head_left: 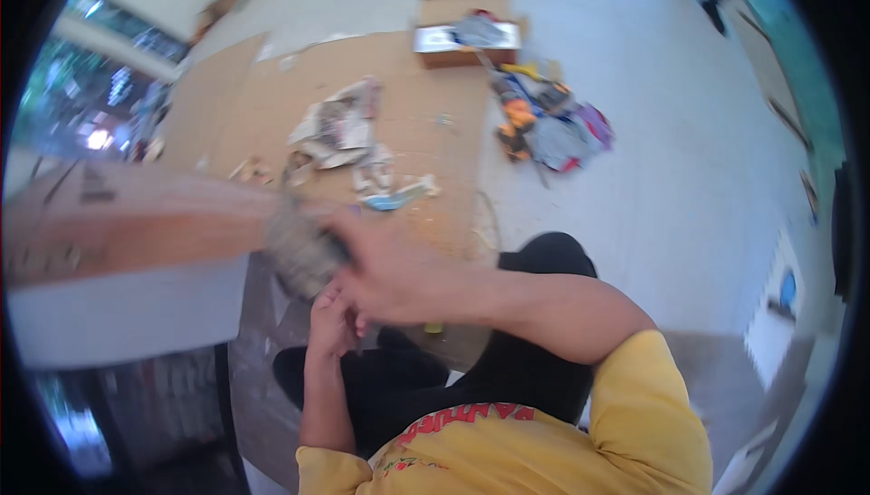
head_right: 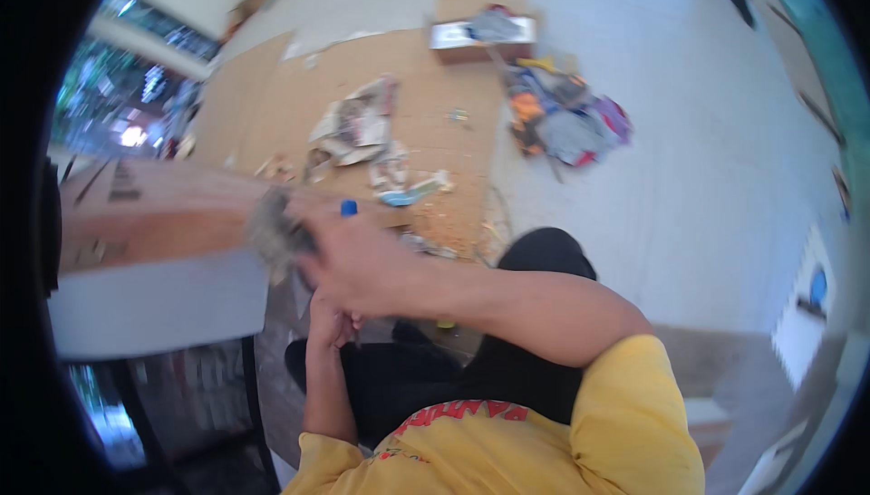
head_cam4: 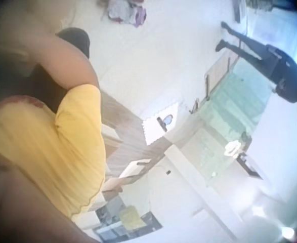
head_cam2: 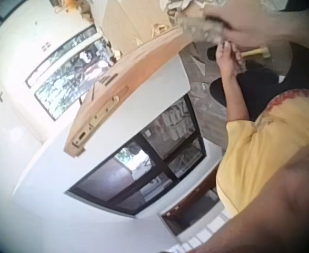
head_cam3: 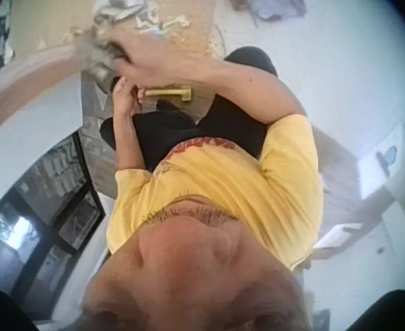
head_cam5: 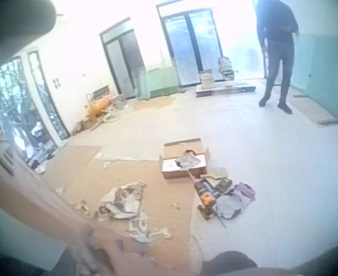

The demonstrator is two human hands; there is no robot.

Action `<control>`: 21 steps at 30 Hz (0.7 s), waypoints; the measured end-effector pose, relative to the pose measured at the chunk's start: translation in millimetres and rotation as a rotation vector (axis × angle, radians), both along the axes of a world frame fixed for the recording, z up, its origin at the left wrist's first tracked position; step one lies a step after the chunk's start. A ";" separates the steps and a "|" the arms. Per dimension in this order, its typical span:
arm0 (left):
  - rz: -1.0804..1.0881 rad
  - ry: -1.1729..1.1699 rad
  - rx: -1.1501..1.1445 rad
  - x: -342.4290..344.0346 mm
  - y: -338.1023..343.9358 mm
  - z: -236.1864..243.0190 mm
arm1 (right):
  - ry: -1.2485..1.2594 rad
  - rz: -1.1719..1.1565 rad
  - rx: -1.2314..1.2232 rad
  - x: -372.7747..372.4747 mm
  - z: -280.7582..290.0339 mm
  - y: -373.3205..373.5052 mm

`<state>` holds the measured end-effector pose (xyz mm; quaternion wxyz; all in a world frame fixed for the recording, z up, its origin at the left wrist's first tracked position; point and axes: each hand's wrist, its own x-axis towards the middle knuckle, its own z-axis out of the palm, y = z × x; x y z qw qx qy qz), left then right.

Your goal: The person prepares the door for lock installation by using a hammer and chisel. The person hammers at a metal plate on the edge of the door, uses a chisel to carve out space in the door frame, and clears away debris from the cutout.

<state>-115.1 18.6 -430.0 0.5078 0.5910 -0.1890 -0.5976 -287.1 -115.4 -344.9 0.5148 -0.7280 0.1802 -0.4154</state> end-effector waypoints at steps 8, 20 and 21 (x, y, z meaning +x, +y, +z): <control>0.187 0.089 -0.558 -8.6 33.8 135.7 | -0.150 -0.110 0.466 -24.2 16.3 -25.6; 0.598 -1.793 -0.215 14.4 60.3 246.8 | 0.082 -0.207 -0.084 -20.4 -2.4 1.4; 0.581 -1.886 -0.140 18.6 69.1 252.3 | 0.080 -0.171 -0.064 -17.7 5.7 8.8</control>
